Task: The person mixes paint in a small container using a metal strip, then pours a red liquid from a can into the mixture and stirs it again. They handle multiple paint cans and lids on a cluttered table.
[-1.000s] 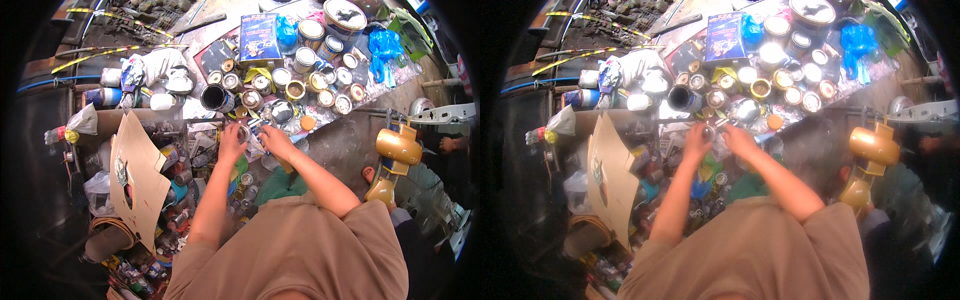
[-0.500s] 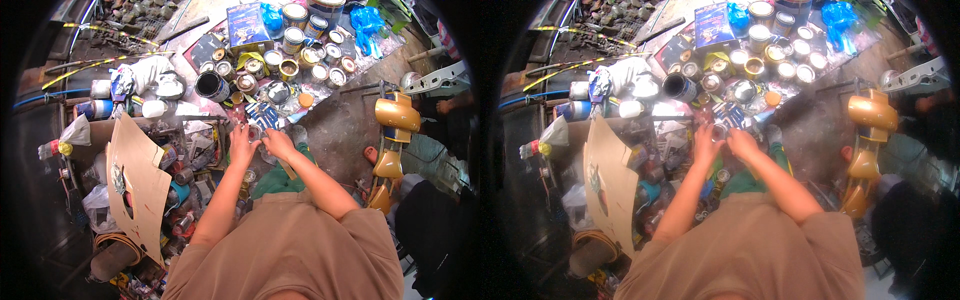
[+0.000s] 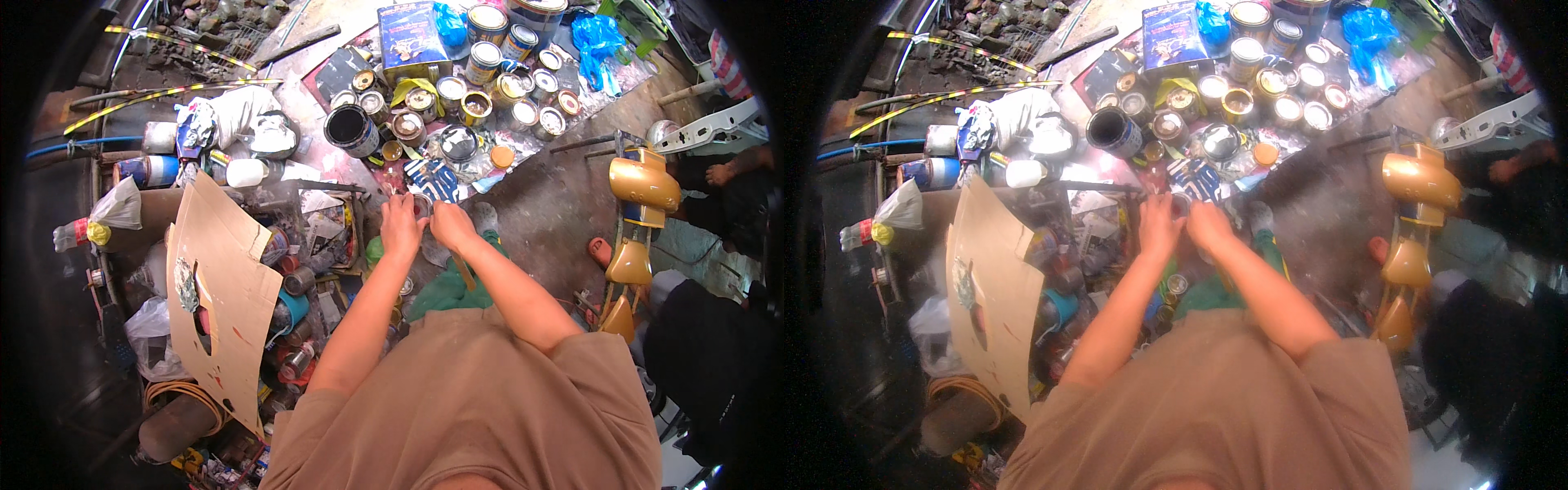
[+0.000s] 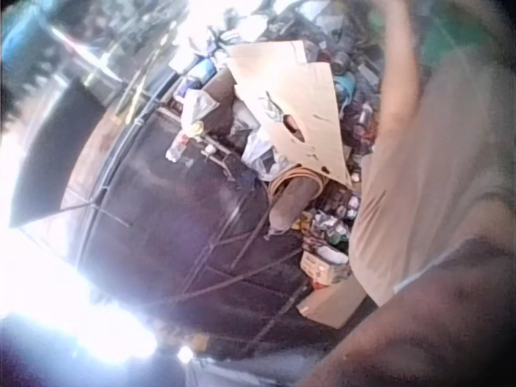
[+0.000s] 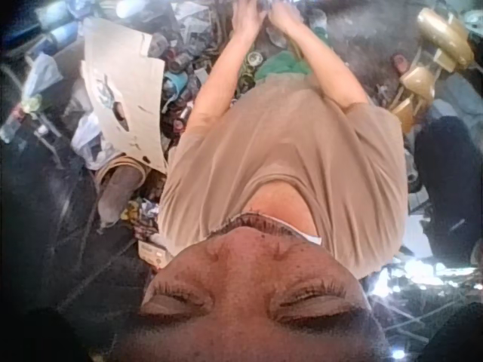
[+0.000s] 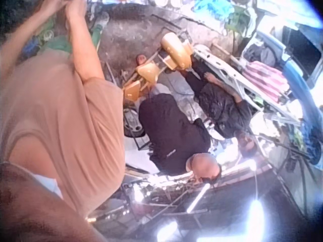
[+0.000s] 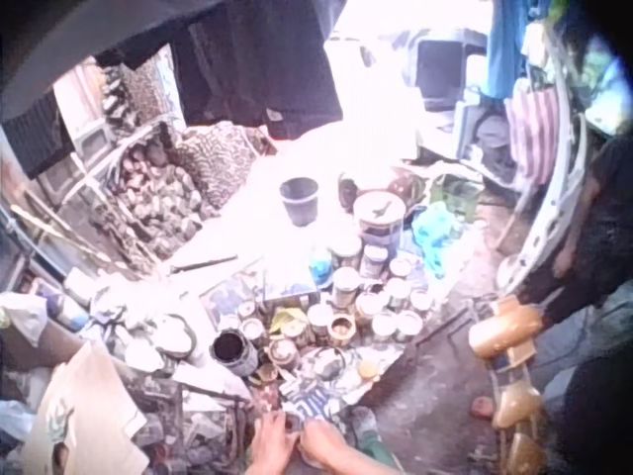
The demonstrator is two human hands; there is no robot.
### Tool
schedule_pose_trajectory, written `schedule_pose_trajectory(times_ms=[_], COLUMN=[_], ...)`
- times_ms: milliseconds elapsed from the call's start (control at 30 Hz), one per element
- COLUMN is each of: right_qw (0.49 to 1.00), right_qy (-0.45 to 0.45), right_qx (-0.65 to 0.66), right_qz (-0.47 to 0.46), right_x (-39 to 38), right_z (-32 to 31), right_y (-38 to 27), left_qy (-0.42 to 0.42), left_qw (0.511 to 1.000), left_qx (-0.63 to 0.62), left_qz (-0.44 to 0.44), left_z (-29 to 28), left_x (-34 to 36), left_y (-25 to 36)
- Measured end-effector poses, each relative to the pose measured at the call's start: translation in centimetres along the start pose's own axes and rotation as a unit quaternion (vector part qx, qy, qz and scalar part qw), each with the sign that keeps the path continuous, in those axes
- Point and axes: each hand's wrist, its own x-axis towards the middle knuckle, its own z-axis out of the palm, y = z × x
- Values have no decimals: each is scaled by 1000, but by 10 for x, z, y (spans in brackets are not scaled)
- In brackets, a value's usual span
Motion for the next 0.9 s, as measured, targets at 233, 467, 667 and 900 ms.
schedule_pose_trajectory(times_ms=[233, 467, 667, 900], right_qw=[971, 961, 944, 992], right_qy=[-133, -144, -165, -42], right_qx=[187, 228, 279, 56], right_qz=[67, 56, 61, -106], right_x=[8, 5, 10, 4], right_z=[-17, -20, -14, -11], right_y=[9, 13, 20, 34], left_qy=[-2, -20, -22, -26], left_qw=[1000, 1000, 1000, 1000], left_qx=[-1, 3, 15, 3], left_qz=[8, -8, -11, 0], left_z=[-2, -2, -2, 0], left_x=[4, 5, 5, 7], left_y=[-1, -1, -1, -1])
